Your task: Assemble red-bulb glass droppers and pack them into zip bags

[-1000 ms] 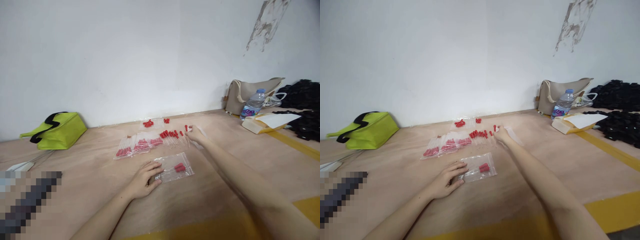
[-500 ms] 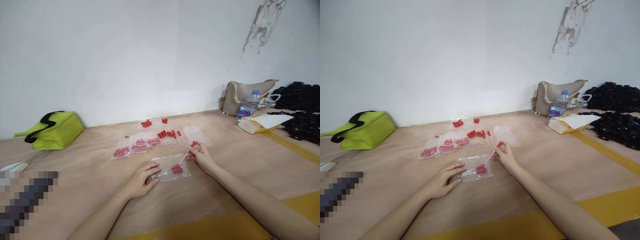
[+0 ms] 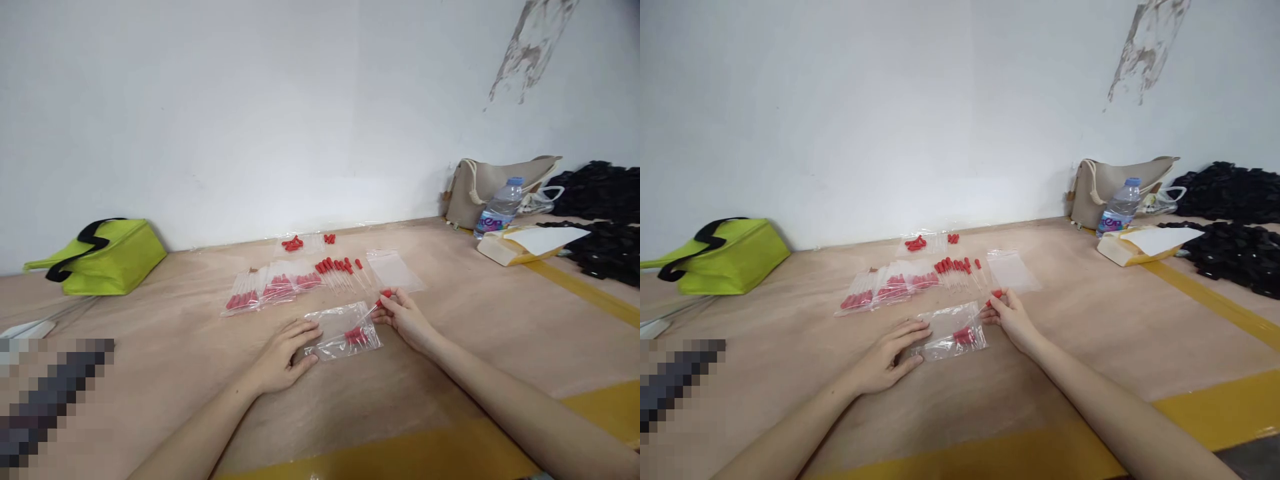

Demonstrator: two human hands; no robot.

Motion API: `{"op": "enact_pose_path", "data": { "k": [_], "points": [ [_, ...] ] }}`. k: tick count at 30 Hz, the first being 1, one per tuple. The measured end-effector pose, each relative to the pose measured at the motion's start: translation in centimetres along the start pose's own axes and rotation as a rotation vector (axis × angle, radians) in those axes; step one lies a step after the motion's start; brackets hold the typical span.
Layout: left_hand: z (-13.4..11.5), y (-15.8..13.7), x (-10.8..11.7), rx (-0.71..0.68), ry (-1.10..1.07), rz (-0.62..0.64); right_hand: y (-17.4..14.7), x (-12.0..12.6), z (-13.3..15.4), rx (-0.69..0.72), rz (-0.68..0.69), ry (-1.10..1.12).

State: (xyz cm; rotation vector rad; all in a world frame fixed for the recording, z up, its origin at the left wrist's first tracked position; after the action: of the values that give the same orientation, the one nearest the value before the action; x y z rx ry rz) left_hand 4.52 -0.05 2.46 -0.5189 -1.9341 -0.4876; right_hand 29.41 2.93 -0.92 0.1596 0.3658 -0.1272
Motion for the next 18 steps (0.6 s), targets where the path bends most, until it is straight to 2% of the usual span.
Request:
{"op": "enact_pose_path", "data": {
  "k": [4, 10, 18],
  "points": [
    [0.0, 0.0, 0.0, 0.004, -0.003, 0.009, -0.3, 0.1, 0.2, -0.021, 0.015, -0.030],
    [-0.2, 0.0, 0.1, 0.000, -0.007, 0.000, -0.6, -0.5, -0.4, 0.014, 0.141, -0.292],
    [-0.2, 0.1, 0.1, 0.009, 0.012, -0.012, -0.5, -2.3, -0.7, 0.224, 0.420, -0.513]
  ]
}}
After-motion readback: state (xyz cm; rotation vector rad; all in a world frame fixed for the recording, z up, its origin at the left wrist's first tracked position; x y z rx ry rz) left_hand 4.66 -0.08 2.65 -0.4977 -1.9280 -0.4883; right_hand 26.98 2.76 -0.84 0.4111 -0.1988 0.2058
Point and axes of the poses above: each hand's wrist, its own y-axis towards the middle knuckle, its own x-axis out of the back of the hand, z = x × y, the point moved 4 cm from there along y, towards the middle knuckle, and after that the axes turned 14 degrees about x, right-handed, at the moved point
